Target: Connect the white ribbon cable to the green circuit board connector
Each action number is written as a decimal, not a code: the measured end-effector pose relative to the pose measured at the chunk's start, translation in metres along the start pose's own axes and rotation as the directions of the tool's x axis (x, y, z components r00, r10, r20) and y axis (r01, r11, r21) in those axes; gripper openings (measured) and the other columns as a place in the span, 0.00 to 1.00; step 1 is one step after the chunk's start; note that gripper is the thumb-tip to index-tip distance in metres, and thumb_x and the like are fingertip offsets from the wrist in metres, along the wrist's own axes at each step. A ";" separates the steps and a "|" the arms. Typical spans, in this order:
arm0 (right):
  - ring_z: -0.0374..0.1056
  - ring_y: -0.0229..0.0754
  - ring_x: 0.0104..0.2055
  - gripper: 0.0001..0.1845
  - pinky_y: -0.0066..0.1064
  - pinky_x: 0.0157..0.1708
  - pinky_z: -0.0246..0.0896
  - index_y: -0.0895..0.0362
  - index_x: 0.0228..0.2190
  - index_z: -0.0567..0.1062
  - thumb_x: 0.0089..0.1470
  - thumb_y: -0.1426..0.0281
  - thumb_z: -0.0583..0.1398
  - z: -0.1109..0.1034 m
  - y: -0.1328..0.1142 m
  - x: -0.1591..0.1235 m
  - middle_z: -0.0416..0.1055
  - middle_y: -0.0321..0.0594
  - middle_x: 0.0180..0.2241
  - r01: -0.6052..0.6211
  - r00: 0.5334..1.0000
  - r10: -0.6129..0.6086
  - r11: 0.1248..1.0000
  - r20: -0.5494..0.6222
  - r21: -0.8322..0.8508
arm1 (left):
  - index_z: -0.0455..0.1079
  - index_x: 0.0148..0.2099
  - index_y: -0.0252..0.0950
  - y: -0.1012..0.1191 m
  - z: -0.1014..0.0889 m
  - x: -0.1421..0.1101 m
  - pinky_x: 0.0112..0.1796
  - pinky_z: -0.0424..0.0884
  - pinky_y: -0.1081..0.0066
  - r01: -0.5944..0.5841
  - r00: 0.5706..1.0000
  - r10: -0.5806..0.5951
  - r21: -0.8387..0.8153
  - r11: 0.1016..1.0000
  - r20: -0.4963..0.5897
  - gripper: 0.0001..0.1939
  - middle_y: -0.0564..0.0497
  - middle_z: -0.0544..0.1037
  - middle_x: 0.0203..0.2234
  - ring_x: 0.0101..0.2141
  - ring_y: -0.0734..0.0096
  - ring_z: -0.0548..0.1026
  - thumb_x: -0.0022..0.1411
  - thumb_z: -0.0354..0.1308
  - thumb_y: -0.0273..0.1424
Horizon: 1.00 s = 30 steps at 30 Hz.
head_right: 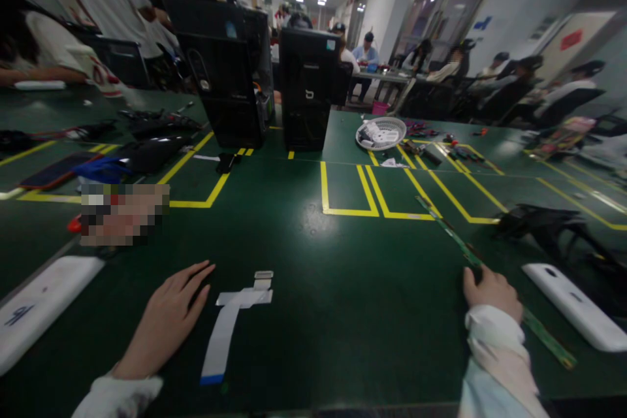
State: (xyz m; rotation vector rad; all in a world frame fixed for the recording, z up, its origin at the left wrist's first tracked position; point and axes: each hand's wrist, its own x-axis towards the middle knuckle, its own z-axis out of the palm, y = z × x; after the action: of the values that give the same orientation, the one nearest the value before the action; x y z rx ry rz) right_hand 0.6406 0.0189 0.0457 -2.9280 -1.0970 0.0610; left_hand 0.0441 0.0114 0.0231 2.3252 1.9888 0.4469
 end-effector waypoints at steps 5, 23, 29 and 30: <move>0.64 0.64 0.53 0.36 0.49 0.42 0.63 0.65 0.57 0.66 0.60 0.55 0.39 0.013 0.013 -0.018 0.64 0.61 0.55 0.109 0.992 -0.108 0.994 -0.069 0.009 | 0.64 0.60 0.35 -0.005 0.003 0.000 0.51 0.67 0.49 -0.015 1.000 0.015 0.002 1.000 -0.003 0.25 0.40 0.68 0.57 0.55 0.51 0.67 0.66 0.44 0.40; 0.67 0.51 0.51 0.25 0.46 0.50 0.64 0.60 0.49 0.73 0.61 0.58 0.48 0.041 -0.032 -0.014 0.72 0.52 0.47 0.862 0.479 -0.788 0.506 -0.387 0.036 | 0.65 0.60 0.34 -0.002 0.002 0.000 0.51 0.68 0.50 -0.041 0.999 0.042 0.020 0.999 -0.023 0.25 0.40 0.69 0.56 0.53 0.53 0.69 0.66 0.44 0.39; 0.66 0.50 0.51 0.22 0.46 0.51 0.63 0.57 0.50 0.72 0.62 0.61 0.49 0.032 -0.100 -0.041 0.71 0.50 0.48 0.934 0.353 -0.862 0.347 -0.363 0.086 | 0.65 0.60 0.35 -0.001 0.001 0.001 0.52 0.67 0.50 -0.013 1.000 0.014 0.012 1.000 -0.004 0.25 0.41 0.68 0.57 0.54 0.53 0.68 0.66 0.43 0.40; 0.66 0.50 0.52 0.21 0.46 0.51 0.63 0.57 0.50 0.72 0.62 0.61 0.49 0.031 -0.113 -0.047 0.71 0.50 0.48 0.940 0.339 -0.872 0.327 -0.354 0.097 | 0.65 0.60 0.35 0.000 0.001 0.000 0.52 0.67 0.50 -0.012 1.000 0.012 0.009 1.000 -0.002 0.25 0.41 0.68 0.57 0.54 0.53 0.68 0.66 0.43 0.40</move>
State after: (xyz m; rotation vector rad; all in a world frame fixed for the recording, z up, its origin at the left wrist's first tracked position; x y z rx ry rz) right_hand 0.5290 0.0732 0.0190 -1.5666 -2.2599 -0.1397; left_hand 0.0440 0.0119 0.0227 2.3445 1.9824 0.4422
